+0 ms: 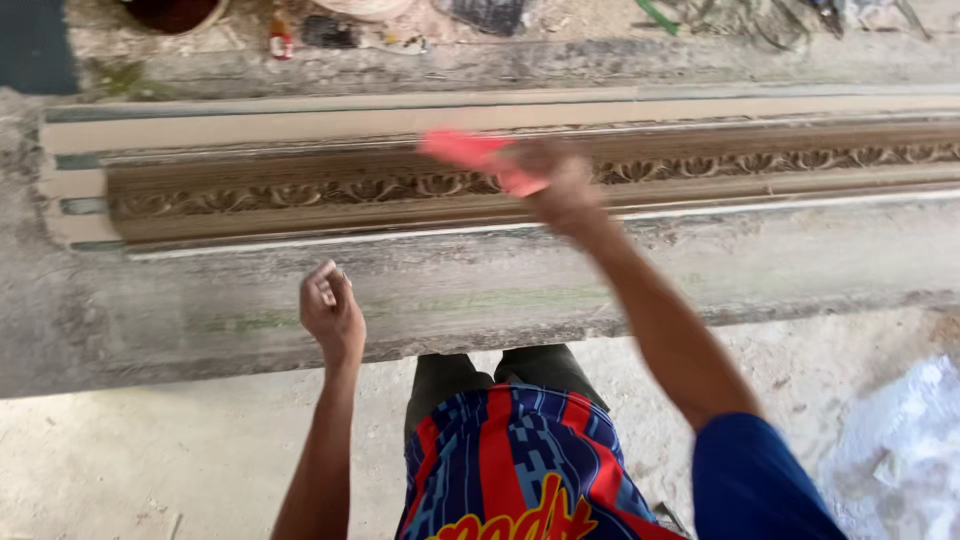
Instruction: The person cleans long carved decorative wood molding strips laid on a dusty workshop bench. They scrub the moldings with a red brush, scrape residue off the surface with a flat scraper, and then wipe and rub the grooved edges of the moldings with a small sponge-like pad, working along each strip.
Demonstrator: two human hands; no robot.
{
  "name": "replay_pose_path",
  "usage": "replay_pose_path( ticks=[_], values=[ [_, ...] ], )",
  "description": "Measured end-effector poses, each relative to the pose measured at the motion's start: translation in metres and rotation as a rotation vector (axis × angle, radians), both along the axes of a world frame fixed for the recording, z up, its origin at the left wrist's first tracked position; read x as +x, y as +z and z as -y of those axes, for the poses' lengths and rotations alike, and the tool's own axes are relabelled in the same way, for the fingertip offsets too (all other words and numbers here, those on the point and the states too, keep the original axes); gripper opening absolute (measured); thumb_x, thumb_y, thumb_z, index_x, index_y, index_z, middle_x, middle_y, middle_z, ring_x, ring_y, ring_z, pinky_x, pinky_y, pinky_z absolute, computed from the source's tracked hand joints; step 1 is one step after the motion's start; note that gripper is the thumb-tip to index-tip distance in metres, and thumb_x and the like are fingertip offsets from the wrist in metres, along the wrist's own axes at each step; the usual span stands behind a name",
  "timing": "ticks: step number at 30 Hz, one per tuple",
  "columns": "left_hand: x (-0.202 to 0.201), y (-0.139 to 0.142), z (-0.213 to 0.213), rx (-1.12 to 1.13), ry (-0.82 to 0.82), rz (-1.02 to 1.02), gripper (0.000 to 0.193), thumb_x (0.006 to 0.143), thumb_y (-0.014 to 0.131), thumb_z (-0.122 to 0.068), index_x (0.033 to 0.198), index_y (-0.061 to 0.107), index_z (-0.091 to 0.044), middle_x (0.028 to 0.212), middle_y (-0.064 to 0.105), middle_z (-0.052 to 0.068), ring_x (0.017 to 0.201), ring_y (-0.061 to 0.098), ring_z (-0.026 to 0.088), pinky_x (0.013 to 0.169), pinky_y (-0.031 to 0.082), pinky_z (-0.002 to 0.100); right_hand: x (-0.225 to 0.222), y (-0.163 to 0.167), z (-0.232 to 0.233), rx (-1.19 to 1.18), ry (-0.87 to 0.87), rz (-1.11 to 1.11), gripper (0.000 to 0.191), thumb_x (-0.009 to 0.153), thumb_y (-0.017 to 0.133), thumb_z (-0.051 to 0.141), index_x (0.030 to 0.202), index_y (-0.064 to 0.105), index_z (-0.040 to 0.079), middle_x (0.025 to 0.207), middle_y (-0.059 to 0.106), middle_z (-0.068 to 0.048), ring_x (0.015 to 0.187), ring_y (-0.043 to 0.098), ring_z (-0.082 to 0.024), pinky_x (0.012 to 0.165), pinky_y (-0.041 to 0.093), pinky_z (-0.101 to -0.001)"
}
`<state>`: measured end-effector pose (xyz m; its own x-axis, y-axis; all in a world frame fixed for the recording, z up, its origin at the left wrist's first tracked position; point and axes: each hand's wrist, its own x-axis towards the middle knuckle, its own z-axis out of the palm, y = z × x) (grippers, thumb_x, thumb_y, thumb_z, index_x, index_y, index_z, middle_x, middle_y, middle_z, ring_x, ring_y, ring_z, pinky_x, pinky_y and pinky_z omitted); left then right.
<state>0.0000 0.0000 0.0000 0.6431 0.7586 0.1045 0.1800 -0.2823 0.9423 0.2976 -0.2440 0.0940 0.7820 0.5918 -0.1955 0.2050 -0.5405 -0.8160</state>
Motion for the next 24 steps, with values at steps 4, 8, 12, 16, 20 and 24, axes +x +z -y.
replay_pose_path(
  ticks=[4, 8, 12, 16, 20, 24],
  values=[
    [0.029, -0.001, 0.001, -0.003, -0.039, 0.103, 0.014, 0.111, 0.062, -0.007, 0.125, 0.061, -0.001, 0.102, 0.065, 0.005, 0.08, 0.058, 0.007, 0.067, 0.049, 0.022, -0.01, -0.039, -0.03, -0.276, 0.469, 0.679, 0.031, 0.096, 0.069, 0.006, 0.118, 0.074, 0.027, 0.126, 0.071, 0.001, 0.116, 0.067, -0.02, 0.106, 0.053, -0.0412],
    [0.018, -0.001, 0.013, -0.047, -0.012, 0.129, 0.016, 0.111, 0.063, -0.006, 0.126, 0.061, -0.002, 0.102, 0.064, 0.003, 0.085, 0.057, 0.006, 0.073, 0.05, 0.023, 0.049, -0.06, 0.11, -0.327, -0.167, -0.048, 0.029, 0.098, 0.073, 0.03, 0.123, 0.066, 0.017, 0.123, 0.065, -0.01, 0.098, 0.064, -0.015, 0.075, 0.059, -0.0292],
    [-0.016, -0.02, 0.049, -0.123, 0.104, -0.006, 0.017, 0.112, 0.066, -0.005, 0.128, 0.062, -0.001, 0.101, 0.062, 0.003, 0.083, 0.051, 0.006, 0.075, 0.046, 0.022, 0.113, -0.066, 0.328, -0.192, -0.442, 0.254, 0.023, 0.107, 0.064, 0.021, 0.12, 0.067, 0.003, 0.089, 0.065, -0.014, 0.069, 0.054, -0.021, 0.057, 0.043, -0.035],
    [-0.015, -0.03, 0.123, -0.107, 0.125, -0.07, 0.023, 0.106, 0.064, -0.008, 0.127, 0.059, 0.0, 0.11, 0.064, 0.003, 0.094, 0.059, 0.007, 0.083, 0.056, 0.024, 0.195, -0.03, 0.496, -0.765, -0.381, 0.478, 0.043, 0.119, 0.052, 0.036, 0.108, 0.069, -0.002, 0.09, 0.067, -0.021, 0.082, 0.063, -0.04, 0.069, 0.051, -0.0504],
    [0.041, -0.031, 0.209, -0.197, 0.253, -0.059, 0.018, 0.106, 0.066, -0.01, 0.121, 0.063, 0.0, 0.103, 0.065, 0.002, 0.088, 0.059, 0.007, 0.078, 0.055, 0.024, 0.235, -0.022, 0.538, -0.646, -0.568, 0.666, 0.046, 0.118, 0.048, 0.045, 0.113, 0.069, 0.005, 0.092, 0.067, -0.014, 0.082, 0.063, -0.027, 0.072, 0.053, -0.0423],
    [0.08, 0.001, 0.299, -0.184, 0.119, -0.142, 0.023, 0.108, 0.065, -0.011, 0.126, 0.064, 0.003, 0.1, 0.065, 0.005, 0.084, 0.056, 0.008, 0.075, 0.048, 0.023, 0.158, -0.06, 0.391, -0.519, -0.341, 0.645, 0.039, 0.108, 0.061, 0.042, 0.12, 0.07, 0.007, 0.104, 0.069, -0.013, 0.083, 0.066, -0.028, 0.063, 0.053, -0.0472]
  ],
)
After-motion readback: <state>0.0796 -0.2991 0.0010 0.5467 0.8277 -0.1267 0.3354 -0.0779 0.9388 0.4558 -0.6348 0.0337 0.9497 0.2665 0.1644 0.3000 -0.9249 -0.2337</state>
